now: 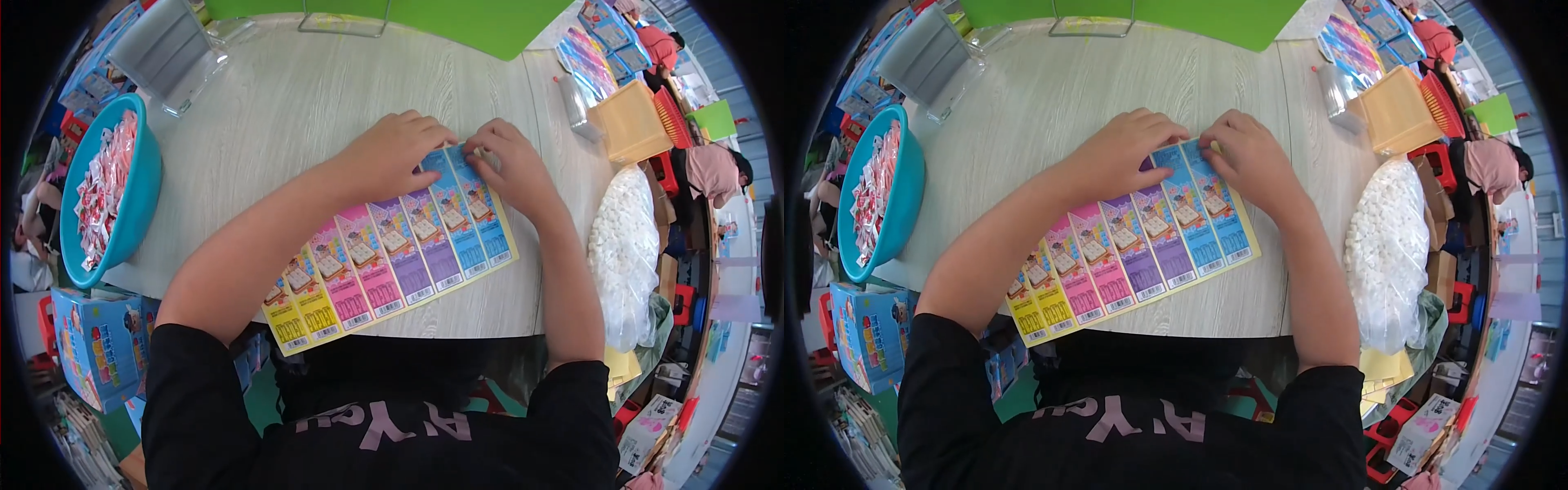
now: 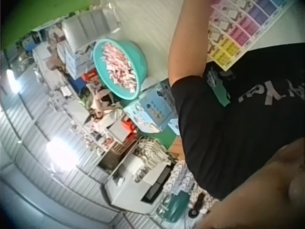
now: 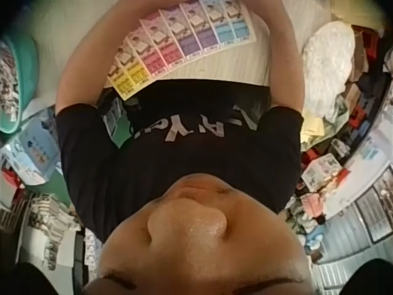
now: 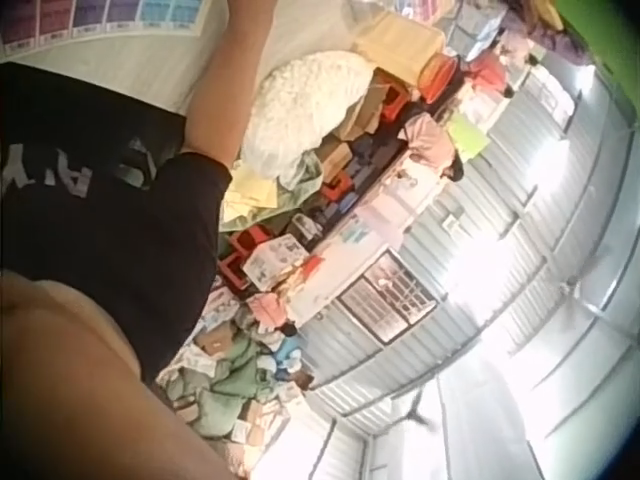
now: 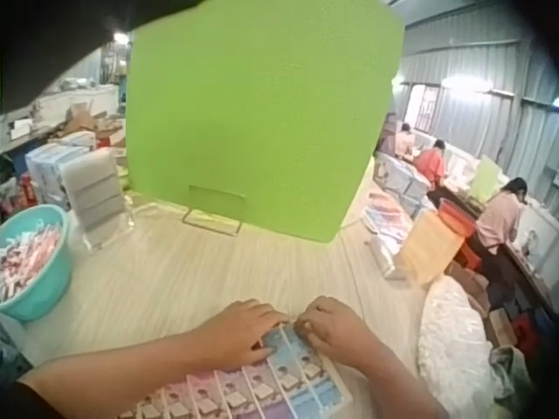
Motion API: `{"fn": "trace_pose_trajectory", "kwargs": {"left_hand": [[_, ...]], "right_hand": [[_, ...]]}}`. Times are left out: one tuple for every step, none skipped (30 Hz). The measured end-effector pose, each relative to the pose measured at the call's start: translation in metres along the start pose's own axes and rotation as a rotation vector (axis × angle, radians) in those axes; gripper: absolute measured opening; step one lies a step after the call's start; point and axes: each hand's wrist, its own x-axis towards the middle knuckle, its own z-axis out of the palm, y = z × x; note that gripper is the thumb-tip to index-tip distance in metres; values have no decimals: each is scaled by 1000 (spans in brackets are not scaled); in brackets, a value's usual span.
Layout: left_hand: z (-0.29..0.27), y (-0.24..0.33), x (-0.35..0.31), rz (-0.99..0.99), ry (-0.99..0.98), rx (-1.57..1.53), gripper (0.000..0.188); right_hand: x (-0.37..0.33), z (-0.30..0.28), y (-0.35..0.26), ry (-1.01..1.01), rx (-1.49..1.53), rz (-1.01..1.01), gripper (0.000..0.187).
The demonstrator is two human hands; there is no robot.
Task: Folding and separating sheets of colorful toy product labels at a factory workbench.
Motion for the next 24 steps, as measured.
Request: {"fn": "trace_pose_trajectory", "kwargs": {"left_hand": [[-1,0,1,-12,3,9,47],[-2,0,0,-18,-10,7,47],[-2,0,0,-19,-10,11,48],[-1,-1,1,-16,-11,15,50],[-1,-2,0,-16,-27,12,50],[-1,-3,0,-18,-13,15,50],[-1,-3,0,-18,0,17,50],[-1,-3,1,-14,-19,13,50],[-1,-3,1,-13,-13,14,50],[-2,-3,2,-9,-8,16,50],[-3,-2,3,-1,-29,14,50],[-3,-1,4,-16,-30,16,49],[-4,0,4,-30,-30,20,49],[-4,2,5,-21,-50,21,49],[-5,4,5,-35,-42,7,48],[-5,6,6,-47,-32,-9,48],[-5,8,6,-36,-49,-8,48],[-5,9,6,-54,-45,-19,47],[-5,11,6,-77,-38,-27,47],[-5,11,6,-72,-51,-26,47],[-5,11,6,-67,-44,-19,46],[-5,11,6,-63,-35,-12,46],[-5,11,6,-61,-43,-12,46],[-5,11,6,-55,-41,-3,46]], "right_hand": [[2,1,-2,33,39,42,28],[3,2,-3,65,79,84,24],[3,4,-4,65,91,92,24],[3,7,-4,81,90,93,23],[2,8,-3,98,88,94,22],[3,8,-2,103,99,107,22],[4,5,-1,52,84,99,23],[3,4,1,2,71,92,24],[3,5,4,10,81,107,24],[2,6,6,31,47,51,25],[1,7,7,53,12,-5,25],[-1,9,5,65,21,12,25],[0,11,1,99,93,109,23],[-1,12,-2,134,165,205,21],[-3,12,0,148,173,219,21],[-3,11,5,117,101,158,21],[-4,10,7,85,28,96,21],[-6,10,8,97,32,110,21],[-5,10,7,88,23,106,21],[-5,11,6,78,13,100,22],[-5,12,6,85,18,108,22],[-5,12,6,100,16,89,20],[-5,13,6,114,14,68,19],[-5,13,6,117,18,72,19]]}}
